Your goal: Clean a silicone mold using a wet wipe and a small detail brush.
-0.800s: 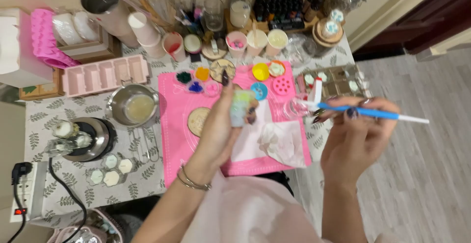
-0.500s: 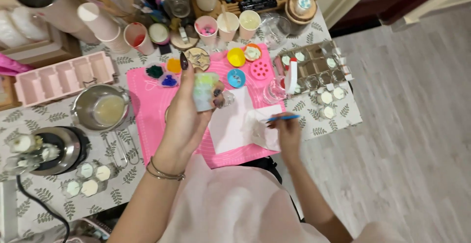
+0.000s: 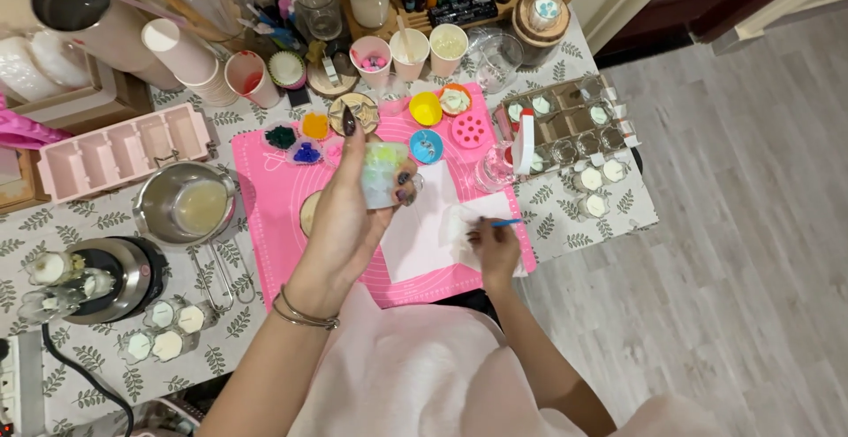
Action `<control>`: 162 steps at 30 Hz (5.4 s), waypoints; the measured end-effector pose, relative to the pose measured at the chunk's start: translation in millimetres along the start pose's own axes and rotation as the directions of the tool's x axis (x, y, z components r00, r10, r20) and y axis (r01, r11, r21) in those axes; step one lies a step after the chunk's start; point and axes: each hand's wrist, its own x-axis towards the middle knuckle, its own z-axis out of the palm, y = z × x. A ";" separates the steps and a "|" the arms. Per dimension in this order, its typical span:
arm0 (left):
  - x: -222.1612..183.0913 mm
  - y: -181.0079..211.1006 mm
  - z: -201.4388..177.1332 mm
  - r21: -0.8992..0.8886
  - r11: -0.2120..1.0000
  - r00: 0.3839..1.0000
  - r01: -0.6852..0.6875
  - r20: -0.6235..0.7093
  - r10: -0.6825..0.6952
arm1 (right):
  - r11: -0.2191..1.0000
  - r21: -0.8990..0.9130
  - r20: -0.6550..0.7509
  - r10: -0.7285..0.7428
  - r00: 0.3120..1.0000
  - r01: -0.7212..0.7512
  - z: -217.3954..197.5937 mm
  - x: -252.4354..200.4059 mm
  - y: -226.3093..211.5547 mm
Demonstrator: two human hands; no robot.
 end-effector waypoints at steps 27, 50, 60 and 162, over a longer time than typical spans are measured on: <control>-18.1 18.6 -9.3 -0.044 0.999 0.996 0.002 0.087 0.002 | 0.496 -0.808 0.167 -0.324 0.931 0.317 3.6 -35.4 -114.2; -29.5 -4.2 -8.4 0.199 0.922 0.939 -0.333 -0.024 0.344 | 0.066 -0.299 0.548 -0.805 0.228 0.952 74.7 -125.8 -303.8; -31.3 2.0 -4.2 0.300 0.858 0.891 -0.418 -0.049 0.451 | 0.454 -0.171 0.512 -0.717 0.473 0.874 89.4 -129.7 -308.9; -45.2 33.1 -13.8 0.082 0.976 0.980 -0.200 0.016 0.199 | 0.882 0.436 0.743 -0.238 0.625 -0.182 64.6 -102.9 -314.1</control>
